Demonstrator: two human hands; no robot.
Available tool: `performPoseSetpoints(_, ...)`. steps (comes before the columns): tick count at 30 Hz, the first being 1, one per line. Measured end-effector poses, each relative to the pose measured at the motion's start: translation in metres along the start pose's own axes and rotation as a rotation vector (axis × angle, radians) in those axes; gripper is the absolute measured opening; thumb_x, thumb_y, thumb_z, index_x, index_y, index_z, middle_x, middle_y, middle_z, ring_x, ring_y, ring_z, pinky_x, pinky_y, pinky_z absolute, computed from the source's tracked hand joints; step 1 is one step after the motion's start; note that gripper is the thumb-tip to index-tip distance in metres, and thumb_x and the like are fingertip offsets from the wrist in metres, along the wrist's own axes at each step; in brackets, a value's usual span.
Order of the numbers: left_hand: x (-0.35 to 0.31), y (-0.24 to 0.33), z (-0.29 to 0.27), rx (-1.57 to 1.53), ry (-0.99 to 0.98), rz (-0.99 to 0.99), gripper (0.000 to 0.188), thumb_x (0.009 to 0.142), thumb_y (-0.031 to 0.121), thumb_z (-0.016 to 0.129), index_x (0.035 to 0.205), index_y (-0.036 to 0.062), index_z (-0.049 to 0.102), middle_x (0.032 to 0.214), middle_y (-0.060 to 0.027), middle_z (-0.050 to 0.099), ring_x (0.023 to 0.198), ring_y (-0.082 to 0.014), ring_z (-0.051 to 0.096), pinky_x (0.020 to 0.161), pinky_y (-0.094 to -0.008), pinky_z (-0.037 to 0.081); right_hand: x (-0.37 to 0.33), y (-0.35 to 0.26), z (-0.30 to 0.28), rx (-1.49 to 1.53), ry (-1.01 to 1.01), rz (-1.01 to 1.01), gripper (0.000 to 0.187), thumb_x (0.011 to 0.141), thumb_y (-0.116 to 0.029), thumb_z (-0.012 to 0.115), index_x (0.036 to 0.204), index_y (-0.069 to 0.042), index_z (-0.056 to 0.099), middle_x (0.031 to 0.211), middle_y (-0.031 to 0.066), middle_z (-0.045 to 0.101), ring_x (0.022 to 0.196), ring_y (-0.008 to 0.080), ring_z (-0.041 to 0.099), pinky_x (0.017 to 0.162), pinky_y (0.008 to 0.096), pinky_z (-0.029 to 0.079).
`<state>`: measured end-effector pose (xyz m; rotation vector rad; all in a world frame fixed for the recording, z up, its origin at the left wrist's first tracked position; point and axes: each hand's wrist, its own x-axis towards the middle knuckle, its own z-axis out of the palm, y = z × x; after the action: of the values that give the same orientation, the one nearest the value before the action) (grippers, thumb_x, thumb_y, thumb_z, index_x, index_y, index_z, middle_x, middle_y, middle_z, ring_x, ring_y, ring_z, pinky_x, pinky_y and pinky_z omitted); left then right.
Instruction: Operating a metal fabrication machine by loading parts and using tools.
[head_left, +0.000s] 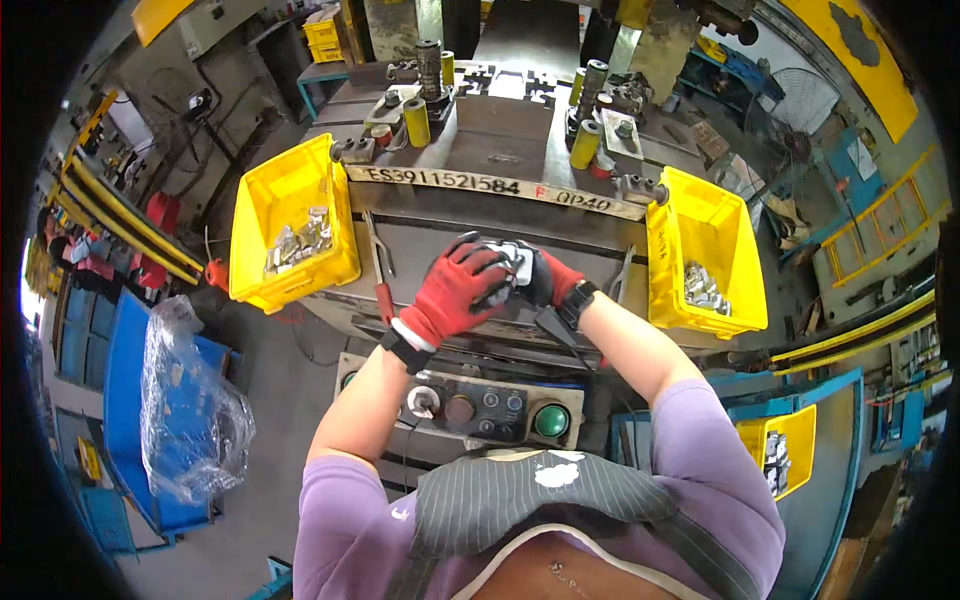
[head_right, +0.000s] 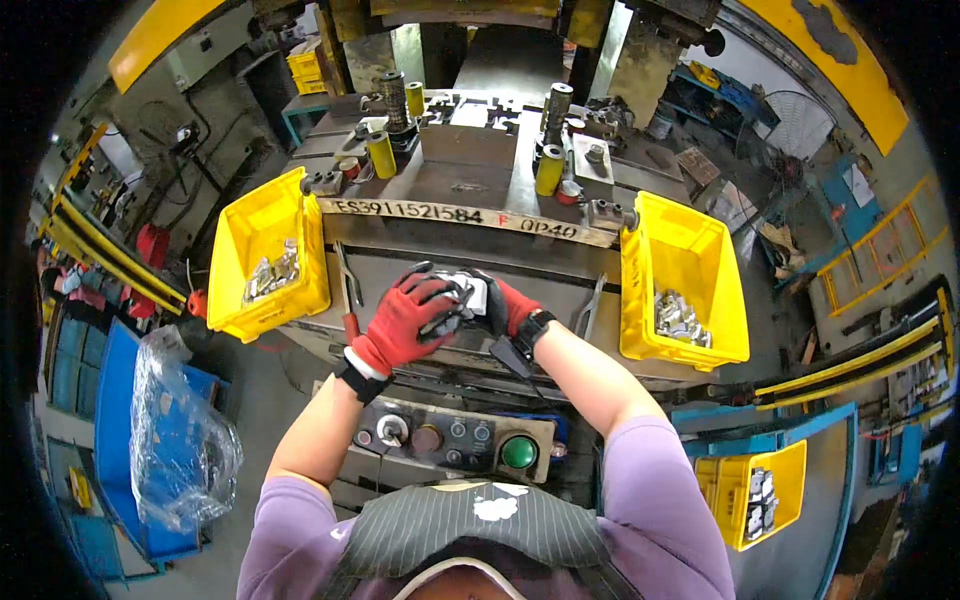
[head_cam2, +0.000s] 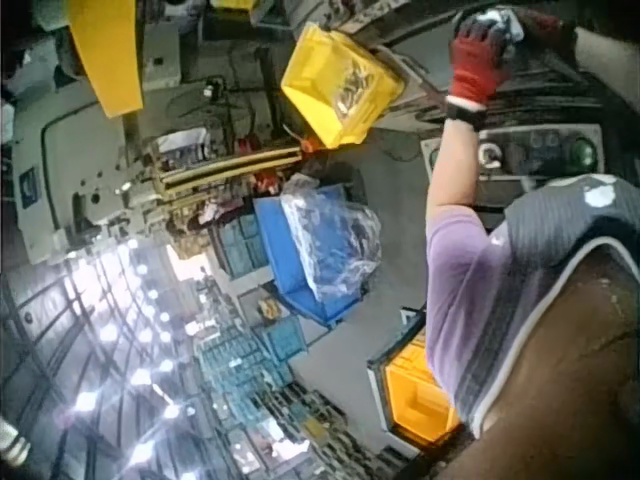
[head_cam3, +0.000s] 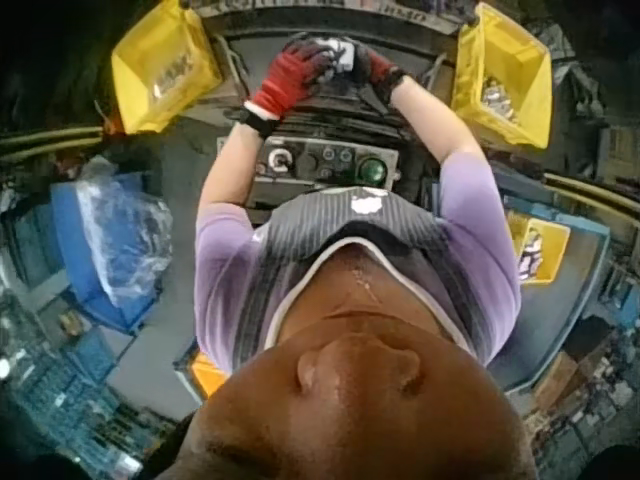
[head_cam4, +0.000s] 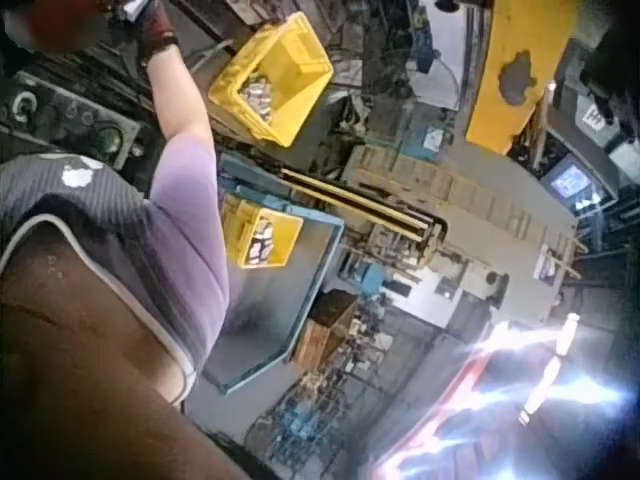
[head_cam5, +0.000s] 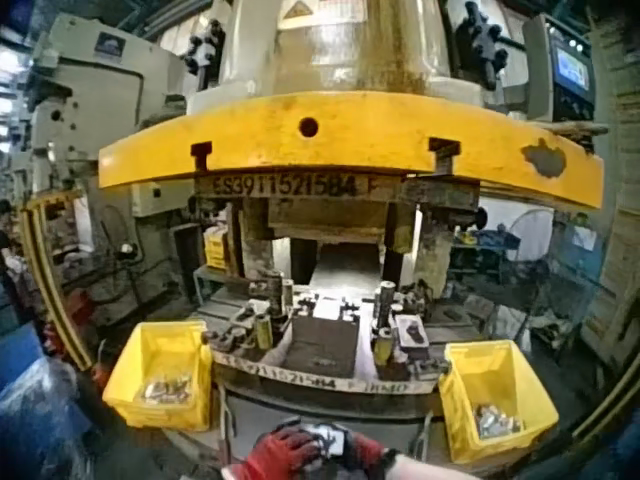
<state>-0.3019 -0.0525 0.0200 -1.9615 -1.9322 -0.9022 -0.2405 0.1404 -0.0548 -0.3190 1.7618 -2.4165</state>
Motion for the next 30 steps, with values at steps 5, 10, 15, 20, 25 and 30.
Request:
performPoseSetpoints(5, -0.022, -0.056, 0.012, 0.031, -0.016, -0.106, 0.046, 0.06, 0.022, 0.069, 0.102, 0.0107, 0.055, 0.111, -0.0116, 0.051, 0.106, -0.0345, 0.045, 0.094, -0.0445, 0.034, 0.037, 0.011, 0.01, -0.392, 0.035, -0.06, 0.028, 0.085, -0.017, 0.052, 0.11, -0.004, 0.054, 0.105, 0.0032, 0.057, 0.088, 0.0104, 0.053, 0.078, 0.0259, 0.046)
performPoseSetpoints(10, -0.023, -0.077, 0.016, -0.05, -0.062, -0.171, 0.048, 0.059, 0.023, 0.068, 0.104, 0.0129, 0.055, 0.112, -0.0105, 0.05, 0.106, -0.034, 0.044, 0.095, -0.0444, 0.033, 0.03, 0.024, -0.013, -0.485, 0.513, 0.415, 0.046, 0.088, -0.041, 0.04, 0.104, -0.001, 0.056, 0.096, 0.0092, 0.062, 0.082, 0.0206, 0.057, 0.077, 0.0318, 0.044)
performPoseSetpoints(15, -0.003, -0.063, 0.036, 0.051, -0.113, -0.026, 0.049, 0.059, 0.025, 0.068, 0.106, 0.016, 0.056, 0.111, -0.0089, 0.051, 0.104, -0.0323, 0.045, 0.097, -0.0446, 0.031, 0.015, -0.005, -0.052, -1.087, 0.646, 0.393, 0.043, 0.086, -0.041, 0.043, 0.103, -0.003, 0.056, 0.101, 0.0231, 0.057, 0.093, 0.041, 0.053, 0.077, 0.0398, 0.044)
performPoseSetpoints(20, -0.007, -0.058, 0.033, 0.023, -0.015, 0.001, 0.05, 0.061, 0.023, 0.067, 0.108, 0.014, 0.056, 0.115, -0.0106, 0.05, 0.108, -0.034, 0.043, 0.097, -0.046, 0.031, -0.027, -0.021, -0.007, 0.237, 0.713, 0.263, 0.048, 0.087, -0.05, 0.043, 0.119, -0.015, 0.047, 0.094, 0.0036, 0.055, 0.083, 0.0134, 0.052, 0.075, 0.0298, 0.042)
performPoseSetpoints(25, -0.056, -0.063, 0.078, -0.265, 0.431, -0.462, 0.065, 0.069, 0.023, 0.064, 0.126, 0.0034, 0.039, 0.128, -0.0151, 0.041, 0.118, -0.0307, 0.039, 0.101, -0.0427, 0.028, -0.051, 0.019, 0.027, 0.089, 0.782, 0.003, 0.06, 0.087, -0.054, 0.037, 0.131, -0.013, 0.035, 0.108, 0.0043, 0.053, 0.096, 0.0141, 0.05, 0.085, 0.0322, 0.039)
performPoseSetpoints(30, -0.106, -0.079, 0.123, -0.603, 0.622, -0.652, 0.053, 0.085, 0.02, 0.051, 0.129, -0.0014, 0.031, 0.131, -0.0137, 0.038, 0.121, -0.0245, 0.035, 0.101, -0.0364, 0.028, -0.07, 0.042, 0.04, 0.23, 0.901, 0.011, 0.059, 0.088, -0.053, 0.035, 0.131, -0.012, 0.035, 0.118, 0.0099, 0.048, 0.104, 0.0196, 0.047, 0.09, 0.034, 0.037)
